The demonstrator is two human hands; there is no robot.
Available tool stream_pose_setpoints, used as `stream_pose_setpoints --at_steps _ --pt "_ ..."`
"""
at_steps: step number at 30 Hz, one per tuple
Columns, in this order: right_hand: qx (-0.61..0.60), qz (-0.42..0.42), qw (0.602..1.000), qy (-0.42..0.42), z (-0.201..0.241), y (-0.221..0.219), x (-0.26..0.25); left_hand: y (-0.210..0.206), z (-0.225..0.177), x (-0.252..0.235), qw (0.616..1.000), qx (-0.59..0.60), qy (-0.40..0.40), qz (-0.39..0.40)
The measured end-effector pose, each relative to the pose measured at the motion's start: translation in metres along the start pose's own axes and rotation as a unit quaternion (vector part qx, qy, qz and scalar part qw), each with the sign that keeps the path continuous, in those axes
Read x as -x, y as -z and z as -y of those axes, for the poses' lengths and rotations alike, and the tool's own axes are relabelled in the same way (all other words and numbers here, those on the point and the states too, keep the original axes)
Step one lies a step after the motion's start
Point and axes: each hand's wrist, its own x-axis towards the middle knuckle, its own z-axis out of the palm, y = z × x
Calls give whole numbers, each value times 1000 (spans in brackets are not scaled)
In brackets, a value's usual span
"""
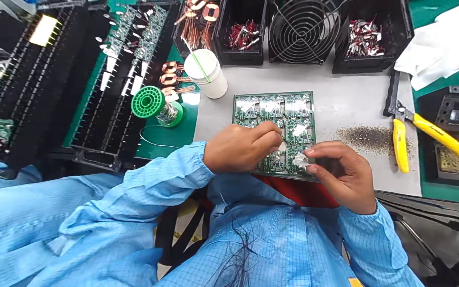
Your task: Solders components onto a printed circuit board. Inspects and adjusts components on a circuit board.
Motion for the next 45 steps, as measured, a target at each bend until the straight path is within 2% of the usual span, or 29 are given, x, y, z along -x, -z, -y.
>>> stream_pose_setpoints --at_steps 4,7,10,12,16,21,31,36,41,45 --pt "56 4 998 15 0 -3 0 -10 -22 -18 997 76 20 -21" --pt "56 -87 995 6 2 -3 2 -17 -20 -26 993 114 20 -13" --pt "5 -182 983 -19 5 -4 -2 -23 -11 -24 999 49 -12 19" --pt "-25 -204 978 -22 5 -4 -3 -27 -12 -20 998 -12 -50 35" --pt "-33 -194 980 -11 4 -4 -4 -25 -15 -23 990 -81 -98 59" --pt "-43 -183 982 -7 4 -5 -4 -21 -16 -29 984 -101 -124 85" --pt "-39 -168 985 -6 4 -4 -3 -27 -7 -27 966 -132 -216 55" --pt "-42 -158 987 -5 4 -3 -3 -26 -2 -34 970 -96 -213 61" --pt "-43 -155 987 -1 3 -2 -3 -24 8 -31 983 -14 -174 58" --pt "-42 -149 988 -2 3 -2 -3 -25 -6 -29 987 -45 -143 62"
